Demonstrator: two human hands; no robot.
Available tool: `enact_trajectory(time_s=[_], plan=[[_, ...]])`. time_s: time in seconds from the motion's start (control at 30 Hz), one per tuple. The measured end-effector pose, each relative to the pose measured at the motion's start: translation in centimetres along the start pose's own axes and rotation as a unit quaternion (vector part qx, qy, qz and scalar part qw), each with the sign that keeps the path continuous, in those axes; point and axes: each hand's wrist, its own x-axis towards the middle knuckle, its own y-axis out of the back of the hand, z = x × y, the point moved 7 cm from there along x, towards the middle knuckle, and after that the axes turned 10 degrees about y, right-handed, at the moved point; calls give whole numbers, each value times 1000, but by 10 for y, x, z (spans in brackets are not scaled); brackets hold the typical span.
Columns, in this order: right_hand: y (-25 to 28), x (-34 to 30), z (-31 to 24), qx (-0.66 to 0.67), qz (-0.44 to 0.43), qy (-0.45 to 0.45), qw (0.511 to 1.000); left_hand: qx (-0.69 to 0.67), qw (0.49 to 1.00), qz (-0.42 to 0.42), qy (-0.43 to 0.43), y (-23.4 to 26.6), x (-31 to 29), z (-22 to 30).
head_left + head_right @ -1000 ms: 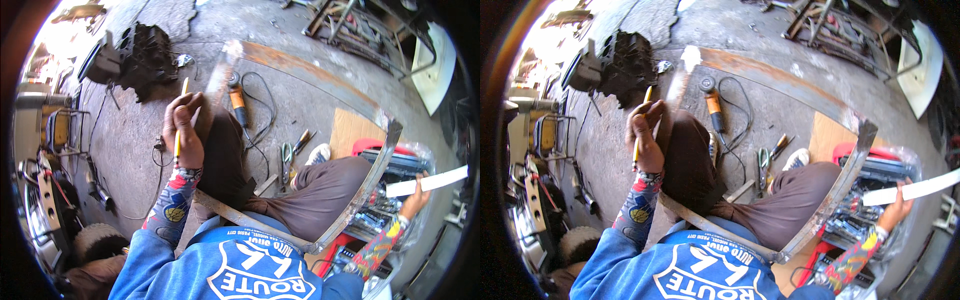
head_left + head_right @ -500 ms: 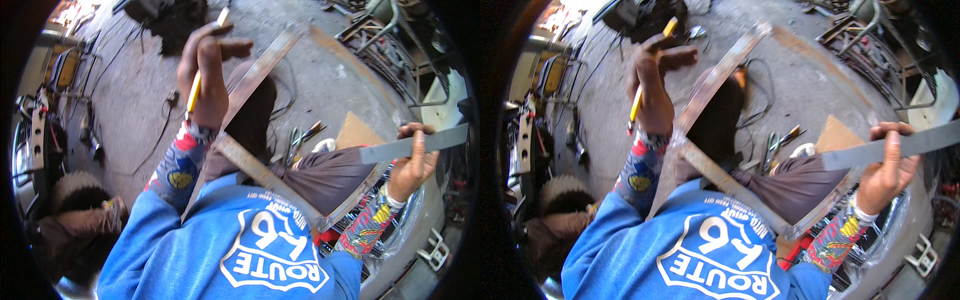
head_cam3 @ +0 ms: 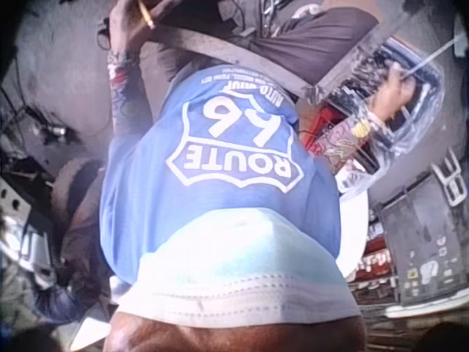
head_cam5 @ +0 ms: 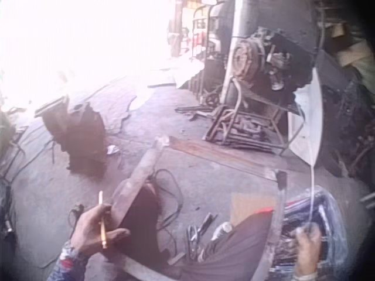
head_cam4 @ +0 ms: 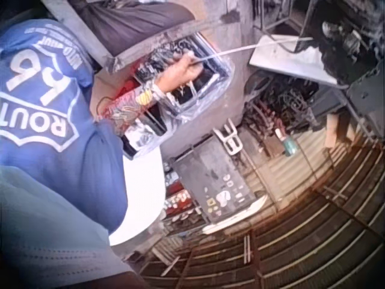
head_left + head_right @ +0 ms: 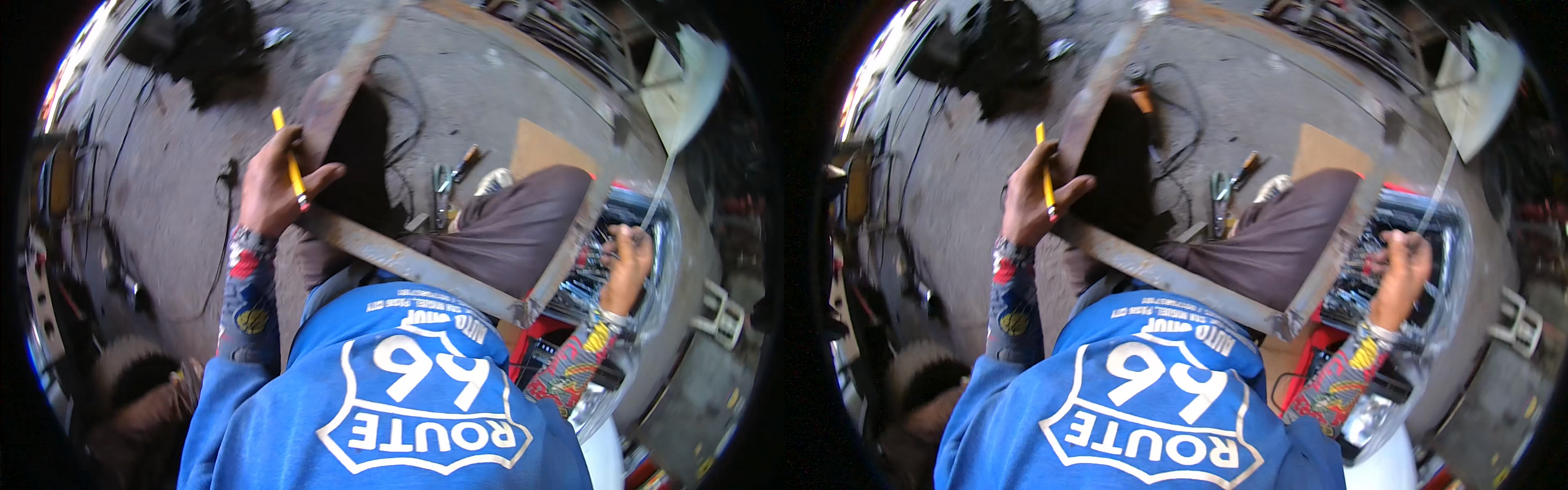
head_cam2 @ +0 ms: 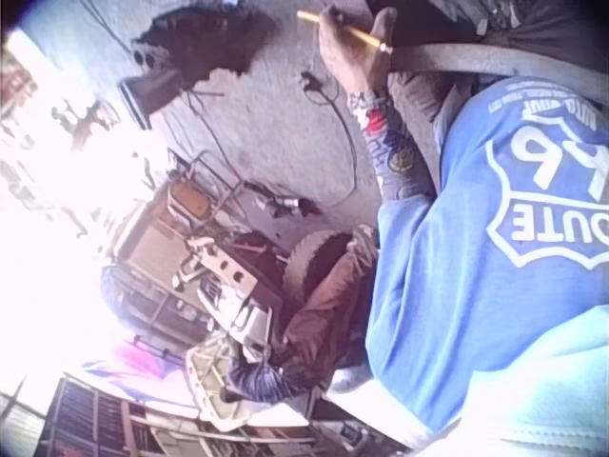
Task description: The person uses an angle grinder to smooth a metal frame, then marks it with a pencil and ruler. The person measures and marks multiple edges of the frame while sitting on the floor.
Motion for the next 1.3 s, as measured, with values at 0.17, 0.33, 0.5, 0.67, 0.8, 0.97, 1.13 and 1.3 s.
enact_trajectory(time_s=[0.17, 0.33, 0.5, 0.67, 0.8, 0.97, 1.13, 1.3], plan=[[-24, -52, 35, 177, 47, -108, 977, 64, 997, 5, -34, -1, 4, 17], [-41, -66, 26, 266, 65, -105, 956, 52, 999, 0, -12, -6, 9, 22], [-46, -62, 13, 223, 34, -88, 970, 33, 999, 14, -16, -7, 12, 24], [-44, -57, 7, 219, -15, -117, 969, 1, 997, -73, 22, -2, 21, 25], [-41, -46, -7, 209, -59, -108, 970, -117, 964, -232, 63, 13, 28, 33], [-43, -32, -31, 312, -111, -168, 928, -285, 897, -325, 93, 30, 44, 34], [-41, -18, -31, 298, -149, -323, 886, -355, 891, -263, 106, 33, 60, 11], [-39, -14, -31, 303, -141, -353, 874, -414, 869, -242, 123, 31, 61, 0]])
